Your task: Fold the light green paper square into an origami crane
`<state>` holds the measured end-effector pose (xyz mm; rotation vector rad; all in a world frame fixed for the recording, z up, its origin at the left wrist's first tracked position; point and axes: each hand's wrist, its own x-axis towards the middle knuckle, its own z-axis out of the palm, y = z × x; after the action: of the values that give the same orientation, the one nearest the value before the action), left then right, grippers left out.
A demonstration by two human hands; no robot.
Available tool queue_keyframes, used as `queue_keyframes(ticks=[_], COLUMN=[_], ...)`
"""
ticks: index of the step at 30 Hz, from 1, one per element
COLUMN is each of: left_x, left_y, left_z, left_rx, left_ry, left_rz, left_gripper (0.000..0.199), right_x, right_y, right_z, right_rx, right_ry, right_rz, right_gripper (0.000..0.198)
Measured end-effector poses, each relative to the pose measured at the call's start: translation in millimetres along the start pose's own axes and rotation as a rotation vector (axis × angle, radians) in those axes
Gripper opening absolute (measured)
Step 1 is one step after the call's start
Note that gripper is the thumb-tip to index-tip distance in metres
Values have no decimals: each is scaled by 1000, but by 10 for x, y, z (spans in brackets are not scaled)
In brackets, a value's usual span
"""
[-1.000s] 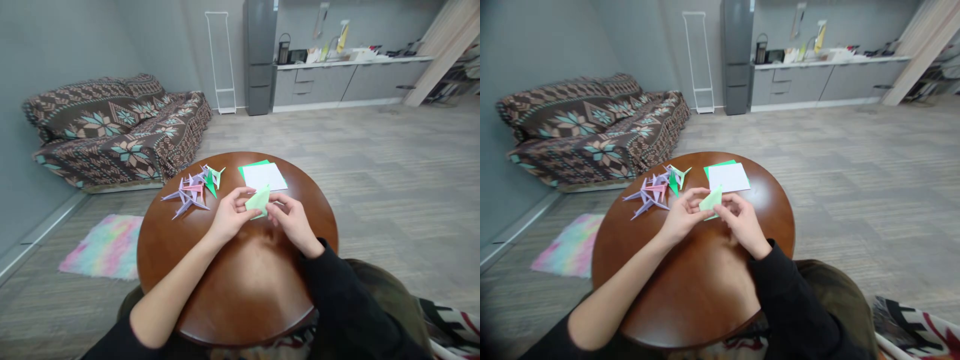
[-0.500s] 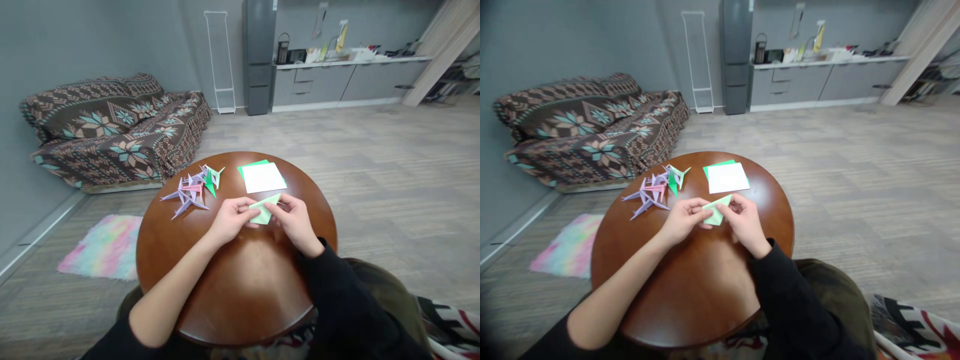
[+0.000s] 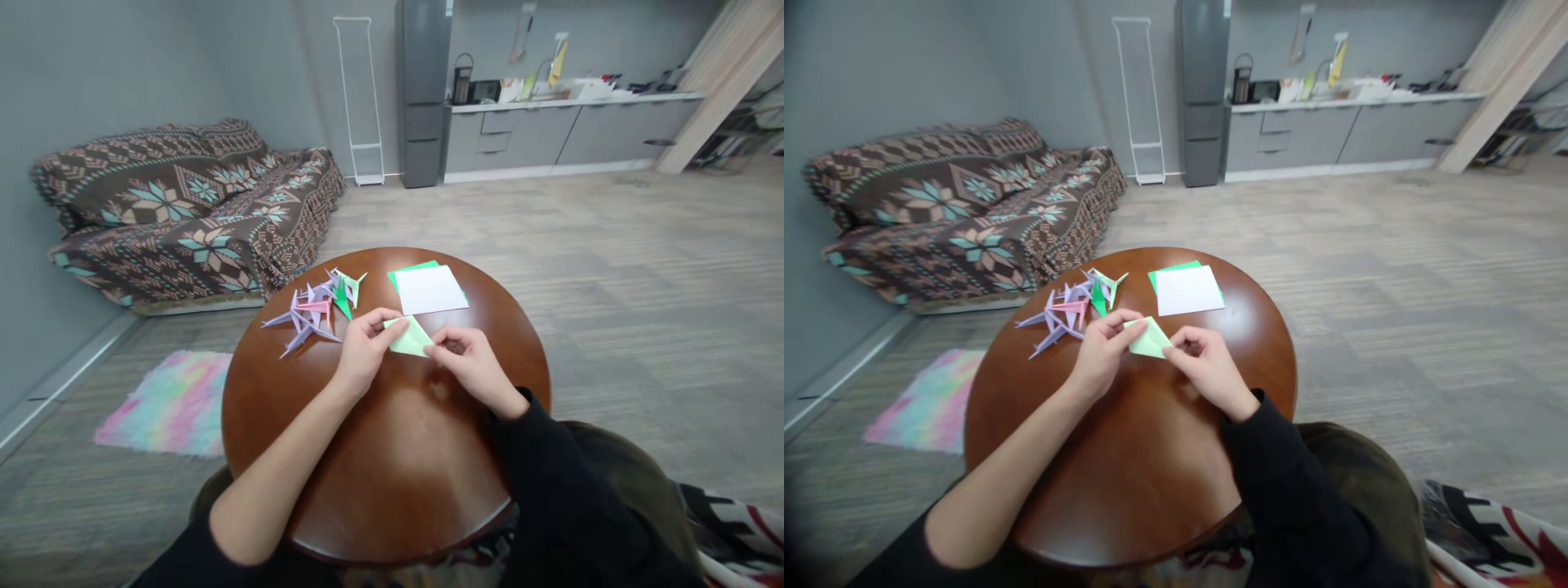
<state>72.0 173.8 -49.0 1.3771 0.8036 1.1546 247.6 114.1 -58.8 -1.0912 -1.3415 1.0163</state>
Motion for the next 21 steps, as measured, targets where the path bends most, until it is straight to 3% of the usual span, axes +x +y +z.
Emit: queue_keyframes(ticks=[8, 13, 21], left_x=[-58, -59, -107], left_y=[45, 42, 30], left_z=[59, 60, 64], left_rx=[170, 193, 199], left_ry=[-261, -241, -199], left_rz=[54, 71, 56], left_gripper=[19, 17, 19], right_x=[2, -25, -29], right_y=[26, -32, -63], right_z=[28, 46, 54], right_rx=[-29, -166, -179], right_ry=[109, 90, 82], right_rz=[-100, -168, -158], right_gripper=[11, 8, 8])
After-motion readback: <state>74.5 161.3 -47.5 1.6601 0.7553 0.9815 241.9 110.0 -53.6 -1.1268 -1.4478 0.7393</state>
